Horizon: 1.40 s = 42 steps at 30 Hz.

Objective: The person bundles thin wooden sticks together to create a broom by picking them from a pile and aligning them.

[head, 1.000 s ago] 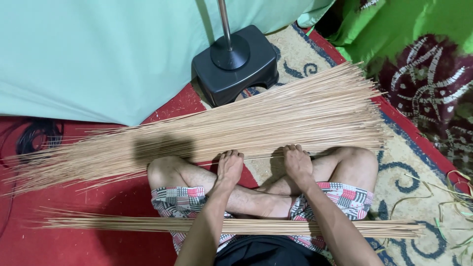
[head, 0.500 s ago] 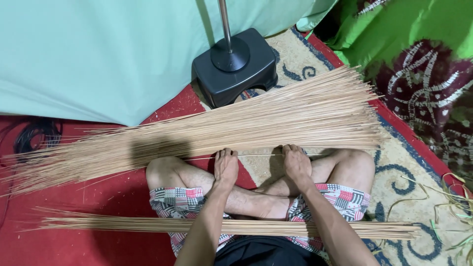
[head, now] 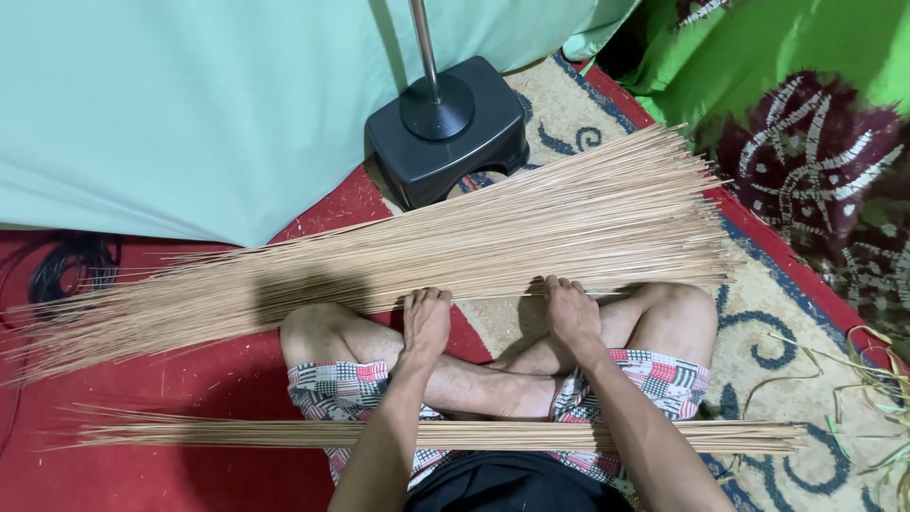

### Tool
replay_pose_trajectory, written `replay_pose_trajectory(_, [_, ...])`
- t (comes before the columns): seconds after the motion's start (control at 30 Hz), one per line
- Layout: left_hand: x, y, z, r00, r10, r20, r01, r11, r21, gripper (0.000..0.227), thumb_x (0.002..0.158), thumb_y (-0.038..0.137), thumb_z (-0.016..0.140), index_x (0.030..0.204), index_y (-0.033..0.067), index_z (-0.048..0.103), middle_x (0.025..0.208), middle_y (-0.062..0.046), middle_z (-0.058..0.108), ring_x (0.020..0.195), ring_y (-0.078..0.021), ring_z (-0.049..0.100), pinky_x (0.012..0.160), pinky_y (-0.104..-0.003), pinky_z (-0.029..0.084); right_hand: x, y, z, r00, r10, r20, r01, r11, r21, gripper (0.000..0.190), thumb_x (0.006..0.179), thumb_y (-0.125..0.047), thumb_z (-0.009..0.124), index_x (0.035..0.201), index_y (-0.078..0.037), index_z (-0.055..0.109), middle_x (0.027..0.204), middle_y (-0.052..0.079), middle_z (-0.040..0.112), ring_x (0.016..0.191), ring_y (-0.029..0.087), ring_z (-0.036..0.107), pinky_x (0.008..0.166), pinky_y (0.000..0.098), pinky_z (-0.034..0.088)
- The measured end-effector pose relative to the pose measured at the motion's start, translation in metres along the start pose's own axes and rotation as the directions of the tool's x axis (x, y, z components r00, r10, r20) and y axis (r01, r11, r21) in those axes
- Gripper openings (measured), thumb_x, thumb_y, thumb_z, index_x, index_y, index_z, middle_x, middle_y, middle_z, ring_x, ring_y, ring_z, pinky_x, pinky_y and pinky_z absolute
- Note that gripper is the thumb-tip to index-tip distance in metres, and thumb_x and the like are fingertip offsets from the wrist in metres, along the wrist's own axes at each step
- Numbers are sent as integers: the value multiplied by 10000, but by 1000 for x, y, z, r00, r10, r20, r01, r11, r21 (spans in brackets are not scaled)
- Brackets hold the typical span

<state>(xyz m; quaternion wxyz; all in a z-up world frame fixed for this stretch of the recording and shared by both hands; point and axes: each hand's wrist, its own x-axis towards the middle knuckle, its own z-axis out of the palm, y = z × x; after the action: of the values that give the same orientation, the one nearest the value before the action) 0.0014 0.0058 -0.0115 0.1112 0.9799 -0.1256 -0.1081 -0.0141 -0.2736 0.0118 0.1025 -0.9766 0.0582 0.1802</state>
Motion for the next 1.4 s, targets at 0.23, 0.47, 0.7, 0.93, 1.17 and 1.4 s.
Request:
replay_pose_trajectory(0.23, [-12,-11,-58,943,142,-302,-165,985,-53,215,1017,167,552,1127,169,737,920,-44,645,986,-226,620,1002,-408,448,-5,10,-12,967,-89,-237,110,991,76,84,1038,-243,535,1071,-197,596,1025,47,680,1126,286,649,906,462,567])
replay_pose_trajectory(0.47, [-23,-23,-65,872,203,-446,-255,965,-58,214,1036,203,557,1163,189,729,915,-3,585,942,-185,593,910,-348,453,-20,-2,-50,876,-158,-456,193,981,32,70,1016,-288,611,1042,-224,608,912,-10,638,1041,231,645,866,406,542])
replay_pose_trajectory(0.7, [-63,-20,-84,855,148,-497,-248,958,-143,203,1066,215,509,1110,163,699,870,-46,581,895,-258,597,877,-367,435,-54,5,-65,852,-160,-499,221,973,66,124,1013,-344,637,1067,-233,628,900,-13,633,1008,219,647,834,381,535])
replay_pose_trajectory(0.93, [-103,-36,-71,903,157,-399,-184,983,-30,218,1034,336,546,1175,262,695,841,-39,606,834,-240,635,840,-394,480,-110,22,-70,838,-213,-503,293,952,84,41,987,-265,674,1002,-229,686,833,-9,644,897,235,677,769,370,546])
replay_pose_trajectory(1.17, [-135,11,-68,959,159,-233,-228,924,-307,232,1003,423,613,1150,296,739,901,19,672,878,-229,708,797,-371,549,-166,8,-68,848,-158,-506,274,948,164,32,924,-219,745,946,-202,729,789,-13,671,846,217,703,724,335,574])
replay_pose_trajectory(1.4, [-164,73,-130,965,187,-187,-255,843,-473,179,897,98,706,1052,33,770,878,-30,630,780,-192,599,781,-337,509,-208,-12,-82,892,-133,-433,304,885,354,178,812,-12,729,988,-22,710,956,84,702,808,216,632,733,320,537])
